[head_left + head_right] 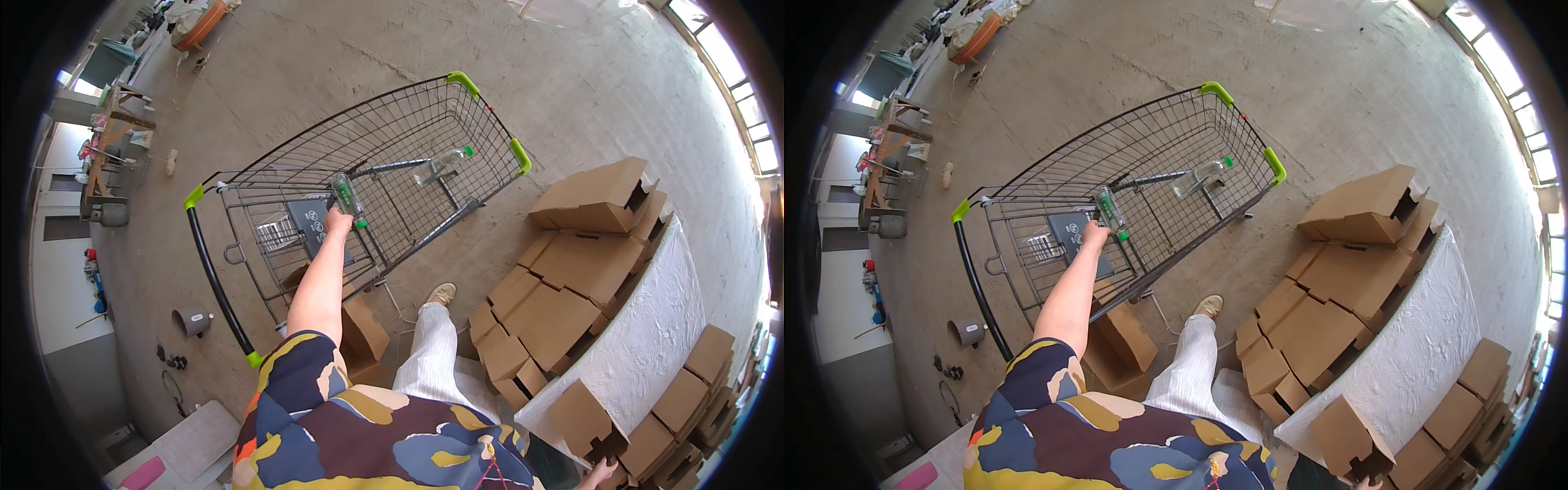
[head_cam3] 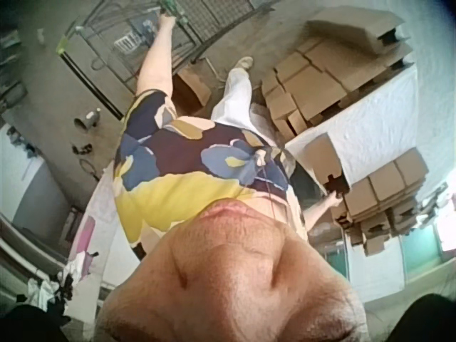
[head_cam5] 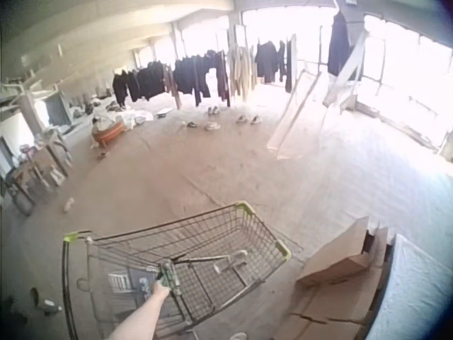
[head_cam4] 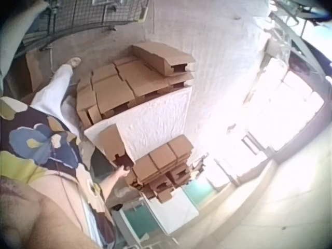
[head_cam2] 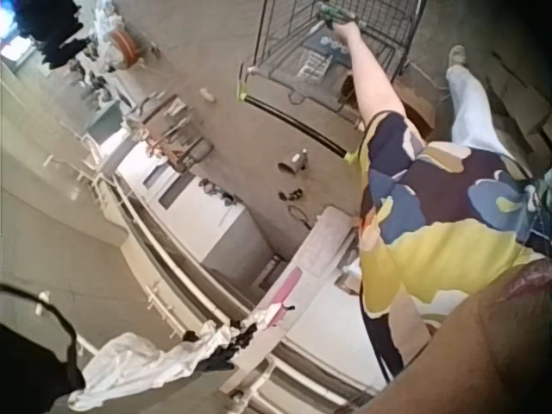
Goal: The person takes empty plastic bottles from a shopping cart and places them one at a time into cardboard boxes on a table, then stacks the filled boxes.
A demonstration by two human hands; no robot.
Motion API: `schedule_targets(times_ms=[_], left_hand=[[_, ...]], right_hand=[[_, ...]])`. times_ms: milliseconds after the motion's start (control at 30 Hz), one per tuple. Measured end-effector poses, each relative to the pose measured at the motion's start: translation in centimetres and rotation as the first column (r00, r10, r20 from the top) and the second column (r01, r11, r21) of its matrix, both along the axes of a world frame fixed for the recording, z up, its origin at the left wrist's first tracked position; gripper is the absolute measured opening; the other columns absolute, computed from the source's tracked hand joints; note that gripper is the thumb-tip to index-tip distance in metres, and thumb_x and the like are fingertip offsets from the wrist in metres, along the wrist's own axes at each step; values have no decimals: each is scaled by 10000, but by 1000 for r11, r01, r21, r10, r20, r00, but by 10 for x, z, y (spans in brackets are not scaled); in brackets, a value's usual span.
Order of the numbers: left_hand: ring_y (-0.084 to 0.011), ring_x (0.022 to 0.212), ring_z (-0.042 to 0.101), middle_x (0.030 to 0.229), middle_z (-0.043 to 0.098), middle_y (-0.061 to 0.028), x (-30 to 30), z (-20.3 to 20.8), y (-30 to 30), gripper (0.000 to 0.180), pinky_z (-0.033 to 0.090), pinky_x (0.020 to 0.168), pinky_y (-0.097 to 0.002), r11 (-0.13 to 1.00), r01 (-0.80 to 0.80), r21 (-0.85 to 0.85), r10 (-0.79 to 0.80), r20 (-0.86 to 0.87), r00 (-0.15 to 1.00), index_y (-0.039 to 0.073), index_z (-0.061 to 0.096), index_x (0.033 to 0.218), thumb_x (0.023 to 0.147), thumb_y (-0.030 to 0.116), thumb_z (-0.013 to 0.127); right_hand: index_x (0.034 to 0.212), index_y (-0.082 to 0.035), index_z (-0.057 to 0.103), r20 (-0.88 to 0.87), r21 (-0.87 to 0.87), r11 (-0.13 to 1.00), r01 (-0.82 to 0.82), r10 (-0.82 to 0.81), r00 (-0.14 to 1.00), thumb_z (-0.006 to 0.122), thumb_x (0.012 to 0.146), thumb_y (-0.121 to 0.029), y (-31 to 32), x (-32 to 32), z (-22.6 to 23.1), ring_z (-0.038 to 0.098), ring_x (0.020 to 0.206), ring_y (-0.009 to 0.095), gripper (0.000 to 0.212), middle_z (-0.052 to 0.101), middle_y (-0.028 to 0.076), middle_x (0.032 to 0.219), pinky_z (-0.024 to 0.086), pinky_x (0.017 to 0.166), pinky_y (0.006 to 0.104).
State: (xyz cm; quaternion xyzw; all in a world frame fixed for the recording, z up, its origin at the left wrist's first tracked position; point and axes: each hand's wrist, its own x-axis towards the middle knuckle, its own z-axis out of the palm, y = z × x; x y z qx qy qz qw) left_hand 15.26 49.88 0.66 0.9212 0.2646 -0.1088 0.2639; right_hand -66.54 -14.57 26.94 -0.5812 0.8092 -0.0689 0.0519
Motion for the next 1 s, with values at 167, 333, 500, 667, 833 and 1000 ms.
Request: schedule_targets(times_ms=[167,333,500,667,833,1000], left_hand=[[-379,1136,591,1178,624,-255,14,-60,13,521,466,987,-422,999,12,-38,-17,-152,988,-17,578,1181,704,156,698],[-382,1241,516,1313,535,-273,25,-109,14,773,413,1059,-414,999,-10,-45,0,-214,977,-53,442,1327,685,224,771],[-390,1275,461,1371,459,-261,23,-139,15,922,385,1079,-418,989,-133,62,140,-139,980,-25,382,1397,681,341,833],[-396,1247,449,1305,479,-247,37,-121,-23,820,417,1032,-479,972,-176,157,206,-202,957,-35,499,1248,666,419,856],[-388,1132,570,1241,551,-262,39,-172,8,788,506,929,-471,860,-493,-135,485,-89,870,-54,512,1214,643,328,898],[-302,867,640,1087,614,-170,58,-161,-20,627,559,657,-426,583,-622,-523,550,-309,776,-19,507,1175,706,174,877]], right_hand=[[1229,43,592,-159,28,985,-173,175,972,739,801,-376,38,85,43,644,992,356,617,642,263,1152,526,875,474],[1189,76,604,-152,55,993,-107,114,982,705,838,-394,35,80,34,663,782,311,595,696,218,973,558,705,408],[1243,37,585,-106,34,996,-88,91,990,666,871,-336,24,79,29,659,872,306,533,659,233,1111,572,690,417],[1262,18,572,-108,14,992,-123,124,986,640,887,-261,12,47,15,657,927,295,472,667,199,1110,559,734,426],[1281,-1,559,-96,18,979,-201,202,975,614,904,-185,-15,32,17,654,982,285,424,675,164,1109,545,777,434],[1267,-36,598,-134,8,974,-227,226,965,637,863,-111,16,33,4,639,1031,352,412,666,211,1083,496,898,447]])
